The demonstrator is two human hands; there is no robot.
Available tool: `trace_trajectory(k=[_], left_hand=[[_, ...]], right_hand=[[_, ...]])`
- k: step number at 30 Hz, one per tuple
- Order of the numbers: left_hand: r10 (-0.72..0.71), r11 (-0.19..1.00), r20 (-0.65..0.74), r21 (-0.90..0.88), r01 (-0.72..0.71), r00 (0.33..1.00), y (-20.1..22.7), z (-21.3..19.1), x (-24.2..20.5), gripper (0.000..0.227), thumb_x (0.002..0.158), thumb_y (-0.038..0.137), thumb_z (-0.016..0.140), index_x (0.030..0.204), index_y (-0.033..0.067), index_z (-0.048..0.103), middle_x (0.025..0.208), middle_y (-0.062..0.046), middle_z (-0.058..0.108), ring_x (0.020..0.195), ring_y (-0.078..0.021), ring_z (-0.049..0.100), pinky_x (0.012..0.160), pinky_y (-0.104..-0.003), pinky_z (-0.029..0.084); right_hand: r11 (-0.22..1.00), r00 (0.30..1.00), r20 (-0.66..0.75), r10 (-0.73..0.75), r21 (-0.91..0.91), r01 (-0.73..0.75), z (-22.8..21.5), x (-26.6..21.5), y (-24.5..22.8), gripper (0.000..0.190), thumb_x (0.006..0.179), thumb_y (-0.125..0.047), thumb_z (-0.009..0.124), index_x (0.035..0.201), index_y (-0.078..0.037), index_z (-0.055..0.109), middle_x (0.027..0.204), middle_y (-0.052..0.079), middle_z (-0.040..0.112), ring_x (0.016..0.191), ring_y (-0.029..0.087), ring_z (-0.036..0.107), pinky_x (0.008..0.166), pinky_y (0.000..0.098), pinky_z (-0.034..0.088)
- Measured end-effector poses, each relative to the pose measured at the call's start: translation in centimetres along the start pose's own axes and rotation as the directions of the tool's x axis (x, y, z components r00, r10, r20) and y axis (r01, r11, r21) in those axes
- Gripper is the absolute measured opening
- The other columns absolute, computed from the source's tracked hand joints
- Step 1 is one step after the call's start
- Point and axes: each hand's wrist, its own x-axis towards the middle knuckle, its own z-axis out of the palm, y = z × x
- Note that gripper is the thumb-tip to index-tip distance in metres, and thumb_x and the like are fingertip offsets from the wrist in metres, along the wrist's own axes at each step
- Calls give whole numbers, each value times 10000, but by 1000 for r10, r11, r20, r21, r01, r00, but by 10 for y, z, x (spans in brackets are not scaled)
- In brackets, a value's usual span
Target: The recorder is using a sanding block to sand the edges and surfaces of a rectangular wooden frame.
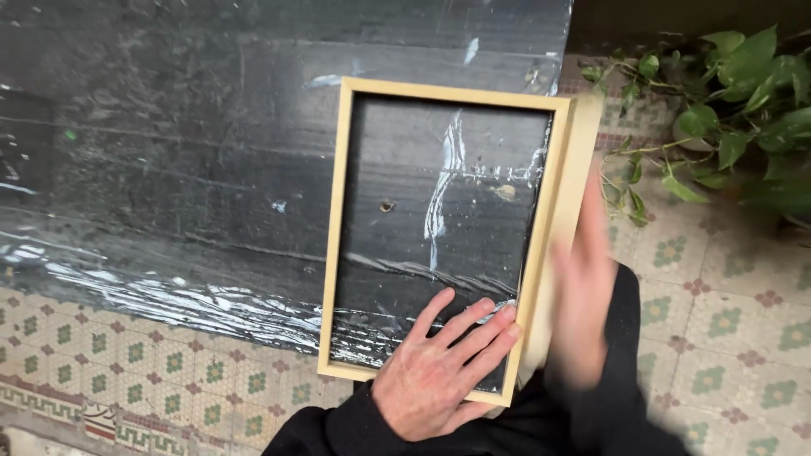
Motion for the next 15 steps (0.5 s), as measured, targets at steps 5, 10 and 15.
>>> trace_trajectory(k=[5, 10, 15], left_hand=[[22, 999, 1, 36, -22, 1000, 3, -3, 2, 926, 830, 449, 763, 1577, 47, 394, 1655, -108, 397, 1522, -292, 379, 1266, -580, 214], [-12, 1000, 58, -2, 12, 998, 3, 4, -2, 947, 818, 452, 762, 1579, 27, 392, 1646, -131, 398, 1519, -314, 374, 1250, -601, 200], [14, 1000, 80, 13, -15, 997, 2, 1, 0, 959, 817, 451, 766, 1588, 25, 385, 1654, -139, 390, 1534, -331, 357, 1251, -608, 188]], right_hand=[[975, 980, 39, -196, 113, 191, 0, 71, -11, 692, 1104, -313, 535, 1665, 16, 299, 1725, 174, 353, 1613, 271, 366, 1364, 384, 302], [975, 981, -7, 194, 116, -192, -9, -127, -5, 662, 1005, -121, 461, 1600, 79, 250, 1690, 199, 308, 1571, 292, 289, 1268, 402, 203], [984, 1000, 18, -17, 178, 14, 7, 16, -10, 619, 1047, -71, 465, 1622, 45, 268, 1694, 171, 355, 1564, 262, 370, 1286, 372, 288]])
